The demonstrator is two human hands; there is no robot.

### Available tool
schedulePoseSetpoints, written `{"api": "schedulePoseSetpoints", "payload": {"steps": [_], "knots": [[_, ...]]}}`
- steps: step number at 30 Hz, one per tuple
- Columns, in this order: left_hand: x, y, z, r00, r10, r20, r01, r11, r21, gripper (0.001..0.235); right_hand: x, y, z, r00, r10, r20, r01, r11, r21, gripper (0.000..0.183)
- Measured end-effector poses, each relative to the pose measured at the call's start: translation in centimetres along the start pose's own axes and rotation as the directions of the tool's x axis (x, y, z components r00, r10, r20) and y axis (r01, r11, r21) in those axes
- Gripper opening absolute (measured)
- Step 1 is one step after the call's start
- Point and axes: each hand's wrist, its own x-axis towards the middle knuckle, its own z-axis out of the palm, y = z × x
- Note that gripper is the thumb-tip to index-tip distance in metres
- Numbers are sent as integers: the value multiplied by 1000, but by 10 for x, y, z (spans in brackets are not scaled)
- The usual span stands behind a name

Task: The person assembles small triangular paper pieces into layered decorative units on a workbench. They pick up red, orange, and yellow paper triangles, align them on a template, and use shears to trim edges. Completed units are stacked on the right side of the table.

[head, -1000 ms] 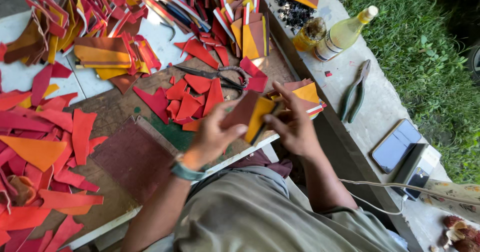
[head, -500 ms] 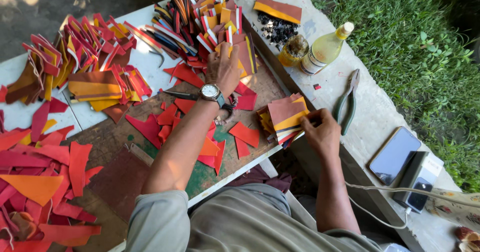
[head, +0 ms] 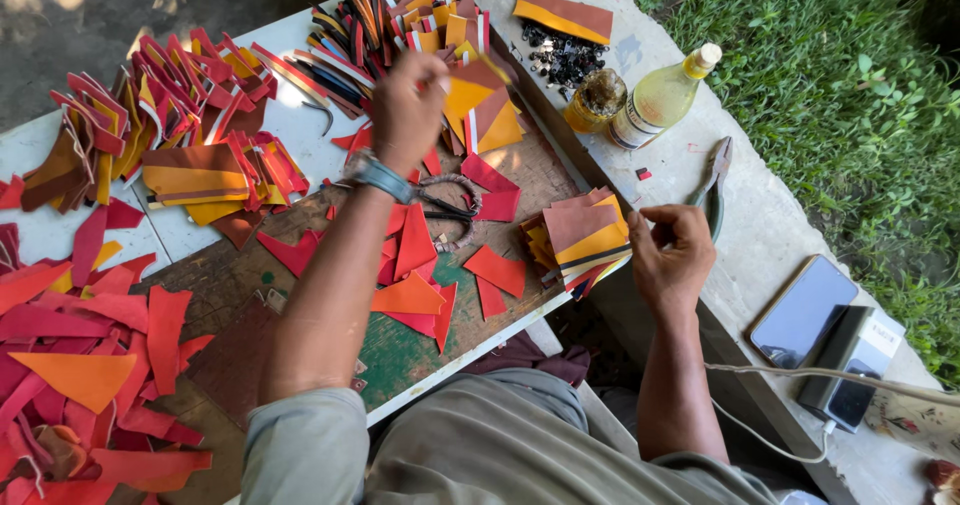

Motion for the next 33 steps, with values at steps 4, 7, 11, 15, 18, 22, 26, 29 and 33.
{"api": "schedulePoseSetpoints", "payload": {"steps": [4,7,11,15,18,22,26,29,33], "knots": [[22,28,-53,998,-53,24,57,975,-214,14,6,-5,7,1000,-22,0,21,960,279,18],[19,46,-73,963,-227,147,257,937,-235,15,10,-14,16,999,-38,27,24,918,396,21],[4,60,-84,951,-172,258,250,918,-307,14,10,-27,21,992,-43,115,-21,865,502,23],[-4,83,-85,937,-42,348,126,966,-224,13,13,-45,17,980,-52,193,-58,850,524,30],[-5,107,-80,895,-60,441,115,989,-98,14,15,-57,14,967,-86,240,-63,831,553,35],[-18,123,-82,789,-228,570,259,965,27,17,6,-68,19,937,-124,325,-103,793,601,39],[-76,95,-143,922,-118,370,157,985,-76,24,-20,-83,47,855,-194,481,-178,762,623,42],[-153,64,-186,910,-393,130,412,890,-196,24,-40,-97,71,775,-292,560,-160,767,621,41],[-291,34,-222,614,-774,-154,572,571,-588,17,-78,-118,101,544,-270,795,-213,872,442,42]]}}
